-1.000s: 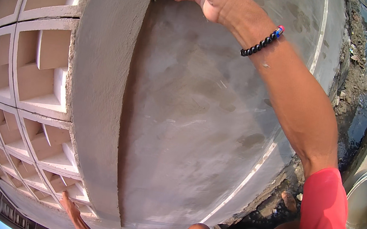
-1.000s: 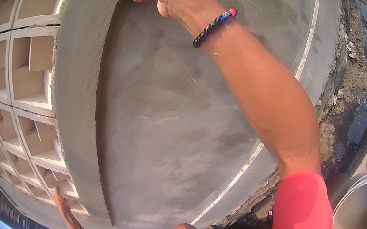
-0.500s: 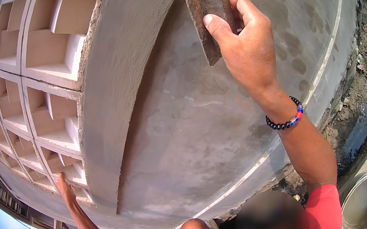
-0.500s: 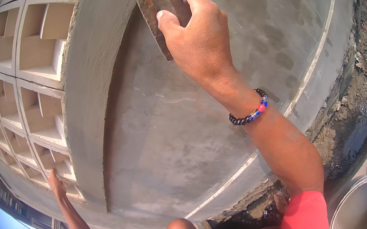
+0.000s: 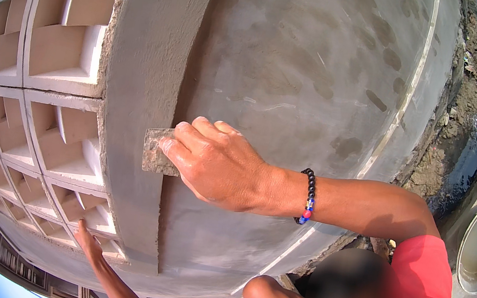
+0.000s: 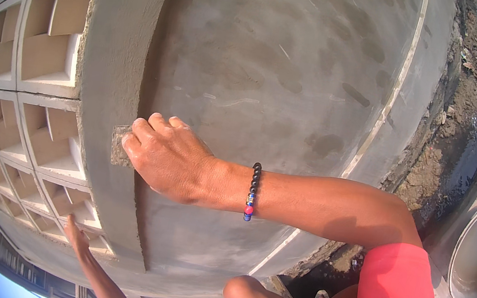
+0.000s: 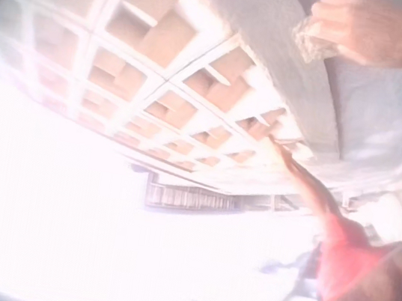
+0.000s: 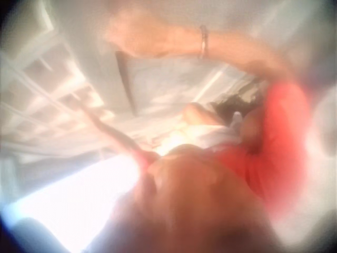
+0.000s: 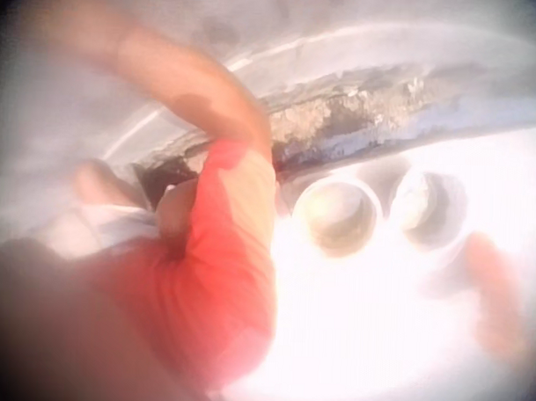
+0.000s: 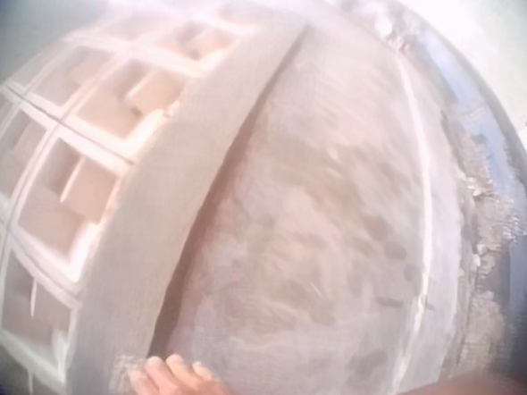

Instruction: The person applies and smooths cement onto a curved wall section using a trowel. They repeatedly dip the trowel into a bucket of water to clean it and continue smoothing the surface.

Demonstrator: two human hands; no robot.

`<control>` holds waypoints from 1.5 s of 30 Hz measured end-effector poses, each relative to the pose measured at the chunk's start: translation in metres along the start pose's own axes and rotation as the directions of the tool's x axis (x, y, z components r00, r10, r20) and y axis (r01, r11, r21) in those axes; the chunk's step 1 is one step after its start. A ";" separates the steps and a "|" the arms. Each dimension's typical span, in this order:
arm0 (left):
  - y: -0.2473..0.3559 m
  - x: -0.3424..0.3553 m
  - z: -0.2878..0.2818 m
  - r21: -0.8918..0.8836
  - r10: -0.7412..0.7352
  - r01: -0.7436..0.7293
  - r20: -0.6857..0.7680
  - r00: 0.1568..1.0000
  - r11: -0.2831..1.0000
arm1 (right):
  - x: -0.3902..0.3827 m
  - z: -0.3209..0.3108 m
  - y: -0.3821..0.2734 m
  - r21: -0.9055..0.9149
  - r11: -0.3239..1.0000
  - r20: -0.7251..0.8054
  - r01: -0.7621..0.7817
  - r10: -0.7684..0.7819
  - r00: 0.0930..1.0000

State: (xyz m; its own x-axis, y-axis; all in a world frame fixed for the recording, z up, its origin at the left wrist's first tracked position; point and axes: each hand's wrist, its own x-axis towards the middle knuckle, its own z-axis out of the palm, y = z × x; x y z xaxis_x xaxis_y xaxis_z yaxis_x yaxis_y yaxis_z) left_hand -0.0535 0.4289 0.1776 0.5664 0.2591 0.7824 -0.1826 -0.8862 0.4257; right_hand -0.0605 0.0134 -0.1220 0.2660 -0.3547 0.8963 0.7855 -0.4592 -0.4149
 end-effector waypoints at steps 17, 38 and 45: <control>0.001 -0.005 -0.018 0.131 0.007 0.002 -0.069 0.998 0.991 | 0.037 -0.001 0.038 0.914 0.356 -0.109 -0.196 0.681 0.724; -0.001 0.005 -0.017 0.095 0.019 -0.018 -0.012 1.000 0.995 | 0.027 0.029 -0.002 -0.233 0.963 -0.353 -0.135 0.046 0.935; -0.002 -0.010 -0.010 -0.022 0.073 -0.074 -0.029 0.997 0.997 | -0.056 0.118 -0.094 0.106 0.993 0.228 0.044 -0.067 0.971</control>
State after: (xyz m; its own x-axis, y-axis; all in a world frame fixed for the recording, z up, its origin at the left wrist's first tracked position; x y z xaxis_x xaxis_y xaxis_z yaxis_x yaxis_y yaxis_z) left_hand -0.0668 0.4316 0.1735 0.5277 0.2045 0.8244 -0.2417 -0.8943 0.3765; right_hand -0.0836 0.1726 -0.1146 0.3331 -0.1276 0.9342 0.8513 -0.3852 -0.3562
